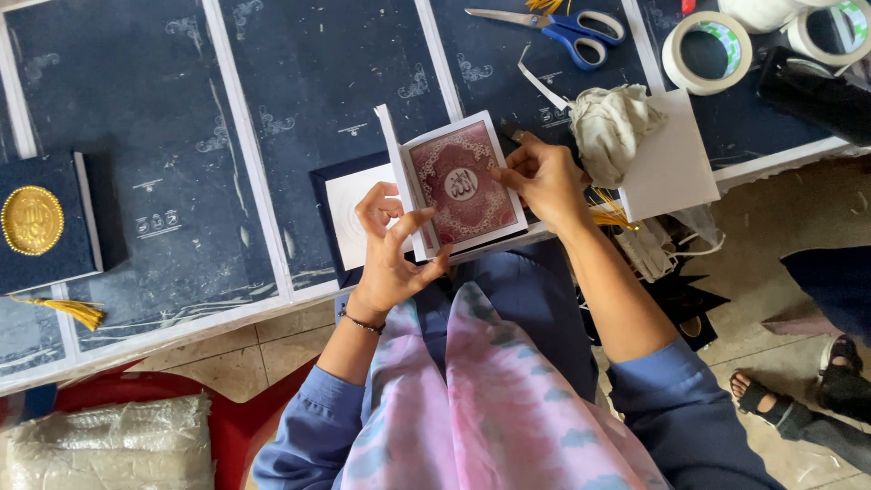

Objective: The person opens a dark blue book cover and uses scissors to cut a strip from the inner page. They then insert a stack of white pages into the cover, align and press the pages, and close the book. Finally, the person wipes the cover with a cloth.

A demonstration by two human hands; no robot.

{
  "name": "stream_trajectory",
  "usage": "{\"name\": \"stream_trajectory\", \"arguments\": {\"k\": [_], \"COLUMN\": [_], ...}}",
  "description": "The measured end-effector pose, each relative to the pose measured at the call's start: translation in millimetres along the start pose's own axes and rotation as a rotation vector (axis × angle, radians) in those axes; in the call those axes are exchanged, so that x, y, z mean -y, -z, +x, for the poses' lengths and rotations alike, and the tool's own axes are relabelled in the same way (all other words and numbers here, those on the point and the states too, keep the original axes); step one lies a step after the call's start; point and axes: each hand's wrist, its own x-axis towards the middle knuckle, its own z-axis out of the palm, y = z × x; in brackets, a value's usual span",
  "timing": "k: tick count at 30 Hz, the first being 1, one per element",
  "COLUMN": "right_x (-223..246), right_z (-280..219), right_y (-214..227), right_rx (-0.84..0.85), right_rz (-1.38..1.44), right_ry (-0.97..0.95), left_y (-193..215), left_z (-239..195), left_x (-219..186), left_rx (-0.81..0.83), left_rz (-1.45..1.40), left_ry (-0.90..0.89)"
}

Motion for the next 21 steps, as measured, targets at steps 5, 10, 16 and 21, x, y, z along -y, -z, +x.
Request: {"name": "stream_trajectory", "arguments": {"k": [5, 10, 16, 21], "right_x": [1.5, 19.6, 20.4, 15.4], "right_z": [0.9, -8.3, -8.9, -5.7], "right_y": [2.3, 2.5, 2.8, 2.5], "right_rx": [-0.014, -0.05, -0.049, -0.05], "right_rz": [-0.196, -0.14, -0.042, -0.047], "right_ry": [0.149, 0.233, 0.299, 0.341], "left_y": [-0.8, -2.8, -3.2, -2.6], "left_z": [-1.2, -0.2, -3.4, -0.6], "left_x": [2.0, 2.0, 2.4, -0.1], "left_rx": [0.018, 0.031, 0.034, 0.024], "left_rz": [-0.008, -0.002, 0.033, 0.085], "left_ry": [0.013, -0.014, -0.01, -0.022]}}
